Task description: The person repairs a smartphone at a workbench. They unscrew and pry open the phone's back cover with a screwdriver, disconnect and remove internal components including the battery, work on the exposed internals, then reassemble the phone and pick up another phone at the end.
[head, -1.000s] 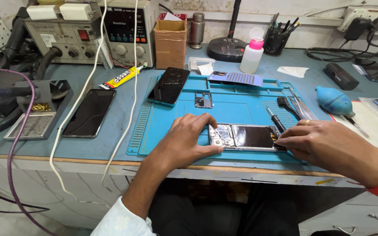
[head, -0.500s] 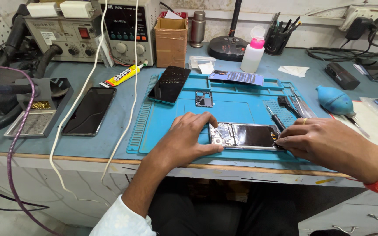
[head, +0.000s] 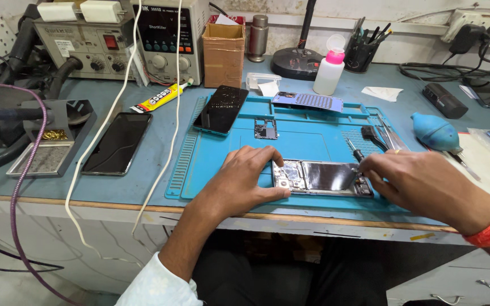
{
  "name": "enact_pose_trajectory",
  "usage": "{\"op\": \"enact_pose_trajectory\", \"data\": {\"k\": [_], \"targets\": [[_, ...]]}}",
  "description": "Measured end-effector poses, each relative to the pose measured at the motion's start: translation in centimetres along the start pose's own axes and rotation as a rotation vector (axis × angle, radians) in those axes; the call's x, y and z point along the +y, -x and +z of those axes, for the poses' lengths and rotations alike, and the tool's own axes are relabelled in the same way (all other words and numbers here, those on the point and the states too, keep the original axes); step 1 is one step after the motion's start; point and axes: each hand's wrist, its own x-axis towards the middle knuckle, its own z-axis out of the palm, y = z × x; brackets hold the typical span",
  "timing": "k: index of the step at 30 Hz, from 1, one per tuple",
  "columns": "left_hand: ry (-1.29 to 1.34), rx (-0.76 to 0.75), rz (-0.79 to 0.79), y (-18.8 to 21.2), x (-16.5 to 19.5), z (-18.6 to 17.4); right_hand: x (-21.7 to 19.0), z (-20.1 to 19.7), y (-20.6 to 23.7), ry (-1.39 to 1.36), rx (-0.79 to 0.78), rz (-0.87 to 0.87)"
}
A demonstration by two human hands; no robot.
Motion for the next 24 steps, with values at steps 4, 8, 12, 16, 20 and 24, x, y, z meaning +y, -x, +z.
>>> {"op": "enact_pose_trajectory", "data": {"k": [4,8,12,16,20,24], "targets": [[-0.012,0.01,0.012,0.0,-0.1,0.1,-0.6,-0.4,-0.4,-0.202,0.203,0.007],[-0.013,0.013,0.023,0.0,-0.2,0.2,-1.9,-0.1,-1.2,-0.545,0.385,-0.069],[-0.014,0.015,0.043,0.1,-0.3,0.3,-3.9,0.7,-2.1,-0.831,0.354,0.034],[-0.025,0.04,0.078,0.1,-0.5,0.4,-5.3,1.1,-3.0,-0.919,0.311,0.257],[-0.023,0.02,0.06,0.0,-0.6,0.5,-6.1,1.4,-3.2,-0.833,0.239,0.443],[-0.015,0.025,0.073,0.0,-0.5,0.5,-6.4,2.3,-3.9,-1.105,0.329,0.413]]}}
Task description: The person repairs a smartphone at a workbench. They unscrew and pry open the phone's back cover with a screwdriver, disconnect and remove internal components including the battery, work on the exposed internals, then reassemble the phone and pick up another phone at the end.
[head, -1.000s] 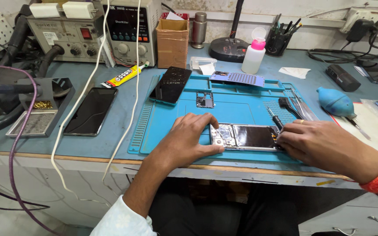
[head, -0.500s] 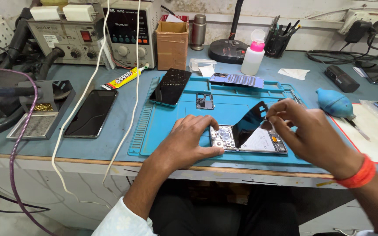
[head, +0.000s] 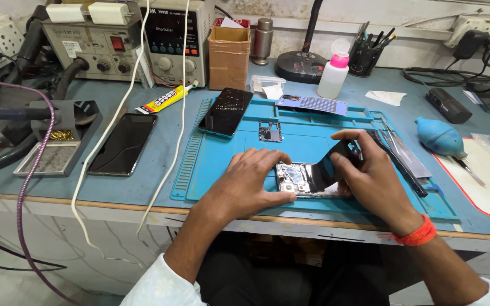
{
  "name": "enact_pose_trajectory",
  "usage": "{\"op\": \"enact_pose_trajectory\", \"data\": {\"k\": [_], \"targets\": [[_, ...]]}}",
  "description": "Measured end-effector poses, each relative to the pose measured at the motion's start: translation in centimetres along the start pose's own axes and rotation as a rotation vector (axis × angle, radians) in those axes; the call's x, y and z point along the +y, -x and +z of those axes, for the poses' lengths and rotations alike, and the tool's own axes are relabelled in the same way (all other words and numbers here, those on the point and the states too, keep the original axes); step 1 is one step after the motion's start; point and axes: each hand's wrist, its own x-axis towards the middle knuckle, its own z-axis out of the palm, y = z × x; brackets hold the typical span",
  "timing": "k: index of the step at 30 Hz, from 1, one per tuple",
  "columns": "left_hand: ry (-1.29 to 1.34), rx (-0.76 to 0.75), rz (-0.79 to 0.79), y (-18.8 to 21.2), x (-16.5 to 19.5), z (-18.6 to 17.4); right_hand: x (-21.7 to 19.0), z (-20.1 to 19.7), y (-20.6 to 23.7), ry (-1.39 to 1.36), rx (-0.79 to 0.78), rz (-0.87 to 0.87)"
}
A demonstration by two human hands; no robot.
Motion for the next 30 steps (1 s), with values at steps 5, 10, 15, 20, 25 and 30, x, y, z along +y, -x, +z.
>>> {"op": "enact_pose_trajectory", "data": {"k": [5,10,15,20,25,30], "targets": [[0.025,-0.02,-0.015,0.0,0.2,-0.2,0.9,0.5,0.0,-0.209,0.034,0.013],[0.021,0.0,0.018,-0.1,0.1,-0.1,1.3,0.4,0.5,-0.245,0.071,-0.024],[0.025,-0.026,-0.023,0.0,0.2,-0.2,1.6,0.6,0.6,-0.288,0.053,-0.074],[0.023,-0.03,-0.028,0.0,0.4,-0.3,1.9,0.6,0.5,-0.263,0.055,-0.059],[0.017,-0.019,-0.003,0.0,0.3,-0.3,2.0,0.6,0.6,-0.267,-0.161,-0.297],[-0.022,-0.059,-0.064,-0.2,0.6,-0.3,1.6,0.6,1.1,-0.151,-0.44,-0.365]]}}
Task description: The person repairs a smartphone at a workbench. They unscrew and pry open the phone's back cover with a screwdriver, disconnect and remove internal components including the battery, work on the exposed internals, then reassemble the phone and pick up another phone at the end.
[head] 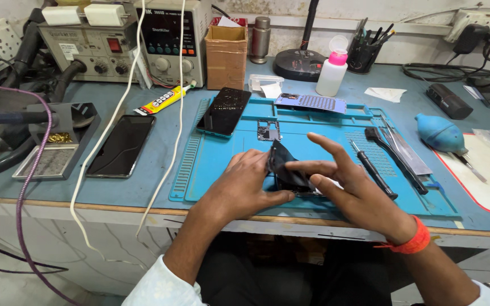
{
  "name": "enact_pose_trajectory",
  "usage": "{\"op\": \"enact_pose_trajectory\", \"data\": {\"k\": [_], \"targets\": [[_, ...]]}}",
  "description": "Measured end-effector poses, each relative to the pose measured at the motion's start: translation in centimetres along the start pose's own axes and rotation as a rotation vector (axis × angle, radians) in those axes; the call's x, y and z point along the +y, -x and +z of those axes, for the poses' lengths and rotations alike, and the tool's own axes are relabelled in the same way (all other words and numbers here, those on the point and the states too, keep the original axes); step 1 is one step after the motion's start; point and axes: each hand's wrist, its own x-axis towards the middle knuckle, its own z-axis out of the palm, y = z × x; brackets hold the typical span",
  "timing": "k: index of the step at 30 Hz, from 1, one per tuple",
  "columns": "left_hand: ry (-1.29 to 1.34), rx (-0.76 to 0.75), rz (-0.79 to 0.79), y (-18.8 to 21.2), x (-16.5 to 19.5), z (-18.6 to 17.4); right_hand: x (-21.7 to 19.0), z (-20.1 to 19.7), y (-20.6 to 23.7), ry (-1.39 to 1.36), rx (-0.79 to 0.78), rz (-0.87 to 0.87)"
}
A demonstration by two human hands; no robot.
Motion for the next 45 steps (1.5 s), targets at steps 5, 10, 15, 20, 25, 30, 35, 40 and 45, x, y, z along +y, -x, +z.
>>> {"op": "enact_pose_trajectory", "data": {"k": [5,10,15,20,25,30,35,40,45], "targets": [[0.03,0.025,-0.063,0.1,0.0,0.1,-1.2,-1.9,0.3,0.349,0.101,0.152],[0.043,0.094,-0.055,-0.1,-0.1,0.4,-1.4,-4.5,0.8,0.704,-0.101,0.455],[-0.004,0.192,0.014,0.3,0.0,0.4,-0.3,-4.3,1.1,0.809,0.047,0.211],[-0.013,0.255,0.092,0.4,0.3,0.3,0.4,-2.5,0.6,1.038,0.153,0.336],[0.005,0.306,0.188,0.2,0.3,0.2,-0.3,-3.9,1.0,0.612,0.144,0.279],[0.058,0.167,0.228,-0.3,1.6,2.1,-0.7,-4.9,1.5,0.631,0.045,0.211],[0.115,0.192,0.344,-0.4,2.3,3.7,-1.1,-5.2,1.5,0.6,-0.072,0.191],[0.121,0.091,0.367,-2.3,1.5,3.8,-1.7,-6.1,1.1,0.58,-0.183,0.356],[0.084,-0.087,0.17,-4.7,0.5,4.2,-1.7,-6.1,0.5,0.563,-0.212,0.316]]}}
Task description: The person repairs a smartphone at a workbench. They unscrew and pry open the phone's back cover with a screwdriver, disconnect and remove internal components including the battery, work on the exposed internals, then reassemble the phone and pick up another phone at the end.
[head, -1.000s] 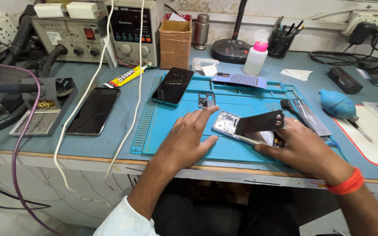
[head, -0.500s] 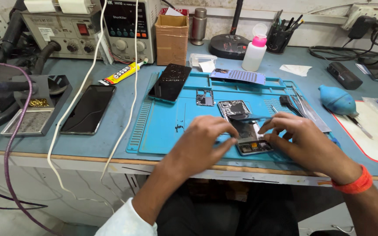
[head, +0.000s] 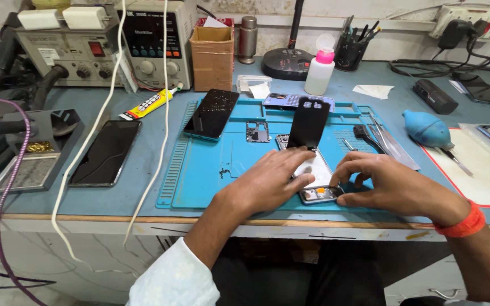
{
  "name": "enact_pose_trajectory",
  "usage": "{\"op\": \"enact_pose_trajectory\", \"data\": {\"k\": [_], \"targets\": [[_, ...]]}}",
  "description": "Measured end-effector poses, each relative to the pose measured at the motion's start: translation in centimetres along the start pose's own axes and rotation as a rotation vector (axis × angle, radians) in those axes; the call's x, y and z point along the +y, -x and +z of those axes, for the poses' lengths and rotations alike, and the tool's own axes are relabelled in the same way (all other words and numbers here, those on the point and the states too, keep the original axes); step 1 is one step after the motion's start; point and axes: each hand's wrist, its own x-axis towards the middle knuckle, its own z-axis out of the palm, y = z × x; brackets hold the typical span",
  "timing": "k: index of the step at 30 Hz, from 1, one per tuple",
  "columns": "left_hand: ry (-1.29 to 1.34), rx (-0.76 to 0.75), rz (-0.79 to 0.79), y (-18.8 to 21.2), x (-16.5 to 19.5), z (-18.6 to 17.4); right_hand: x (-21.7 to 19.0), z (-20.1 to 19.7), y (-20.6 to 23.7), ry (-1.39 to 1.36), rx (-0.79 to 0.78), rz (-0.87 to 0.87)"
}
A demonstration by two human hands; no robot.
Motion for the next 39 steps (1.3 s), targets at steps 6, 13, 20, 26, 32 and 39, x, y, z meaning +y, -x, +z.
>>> {"op": "enact_pose_trajectory", "data": {"k": [6,13,20,26,32,39], "targets": [[-0.208,0.037,-0.037,-1.2,-0.2,0.6,-0.8,0.1,0.1,0.005,0.006,0.044],[-0.401,-0.118,-0.164,-3.5,1.2,0.0,-1.8,0.3,0.7,0.049,0.056,0.059],[-0.342,0.024,-0.079,-1.5,0.4,0.6,-2.1,0.7,0.6,0.087,0.072,0.081],[-0.321,0.062,-0.047,0.0,0.0,0.7,-1.8,0.4,0.2,0.091,0.05,0.025],[-0.294,0.08,-0.031,0.4,0.3,0.9,-1.7,0.3,0.3,0.053,0.031,0.03],[-0.265,0.063,-0.044,0.4,0.3,1.0,-1.8,0.3,-0.2,0.092,0.016,-0.006]]}}
